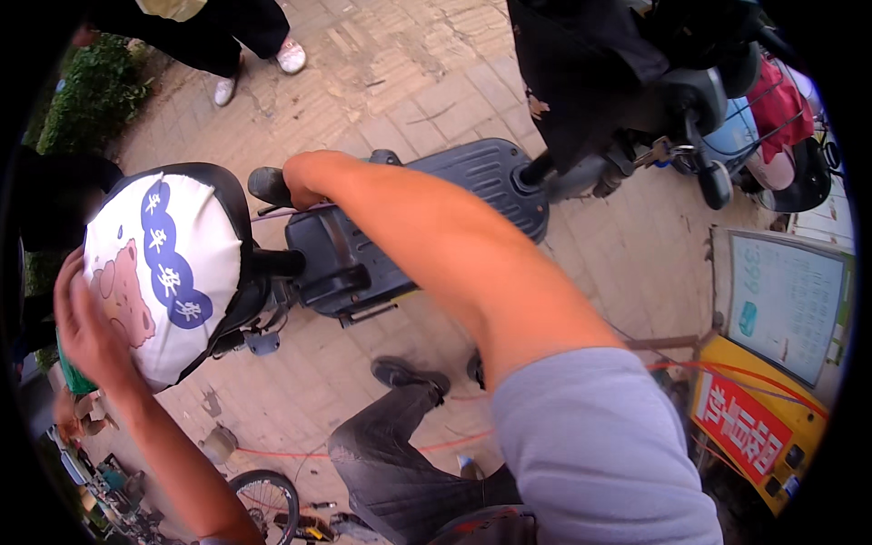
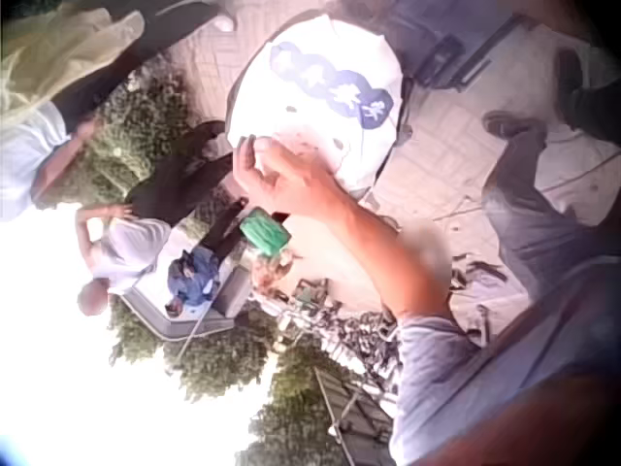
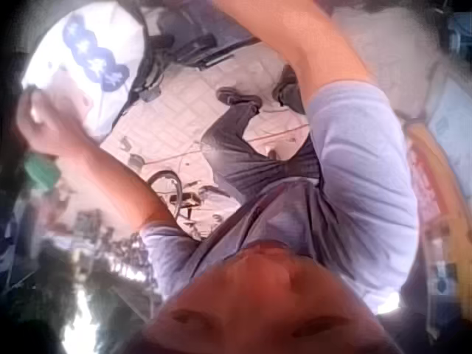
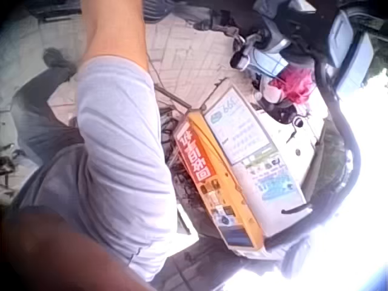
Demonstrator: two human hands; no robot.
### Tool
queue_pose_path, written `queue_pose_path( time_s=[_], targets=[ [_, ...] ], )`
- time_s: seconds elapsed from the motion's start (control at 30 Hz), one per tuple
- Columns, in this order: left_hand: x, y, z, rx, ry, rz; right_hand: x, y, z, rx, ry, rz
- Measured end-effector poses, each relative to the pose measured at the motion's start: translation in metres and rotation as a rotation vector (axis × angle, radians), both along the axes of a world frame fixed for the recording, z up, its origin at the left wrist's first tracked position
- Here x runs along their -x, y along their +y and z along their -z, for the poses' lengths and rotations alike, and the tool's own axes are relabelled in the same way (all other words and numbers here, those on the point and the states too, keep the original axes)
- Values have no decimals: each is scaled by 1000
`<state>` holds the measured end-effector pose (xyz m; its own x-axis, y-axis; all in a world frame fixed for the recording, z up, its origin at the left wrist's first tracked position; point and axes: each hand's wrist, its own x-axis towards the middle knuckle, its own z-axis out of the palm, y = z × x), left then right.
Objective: The person removes the seat cover of an electric scooter using a power drill, then uses a multimeter to test the battery terminals. The person connects and disconnects wires while checking the meter readings.
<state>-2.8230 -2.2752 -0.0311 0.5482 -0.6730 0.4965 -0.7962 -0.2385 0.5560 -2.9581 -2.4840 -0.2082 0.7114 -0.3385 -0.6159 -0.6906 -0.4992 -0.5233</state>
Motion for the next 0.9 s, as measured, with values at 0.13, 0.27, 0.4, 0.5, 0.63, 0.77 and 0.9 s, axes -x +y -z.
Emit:
queue_pose_path(
  time_s=[0.13, 0.27, 0.4, 0.5, 0.63, 0.77, 0.9],
  targets=[
    [69, 53, 32, 421, -58, 342, 1, -11, 6, -67, -43, -76],
    [133, 39, 164, -352, 293, 724, 3, -24, 24, -115, -44, -97],
    [114, 23, 250, -436, 73, 488, 5, -28, 23, -139, -33, -77],
    [103, -16, 257, -530, 88, 360, 14, -29, 22, -133, -34, -62],
    [62, -56, 315, -662, 46, 197, 0, -22, 23, -150, -33, -61],
    [47, -80, 340, -692, 79, 87, 1, -28, 19, -152, -5, -32],
    [40, -88, 351, -769, 150, 43, 11, -24, 19, -138, -42, -27]
  ],
)
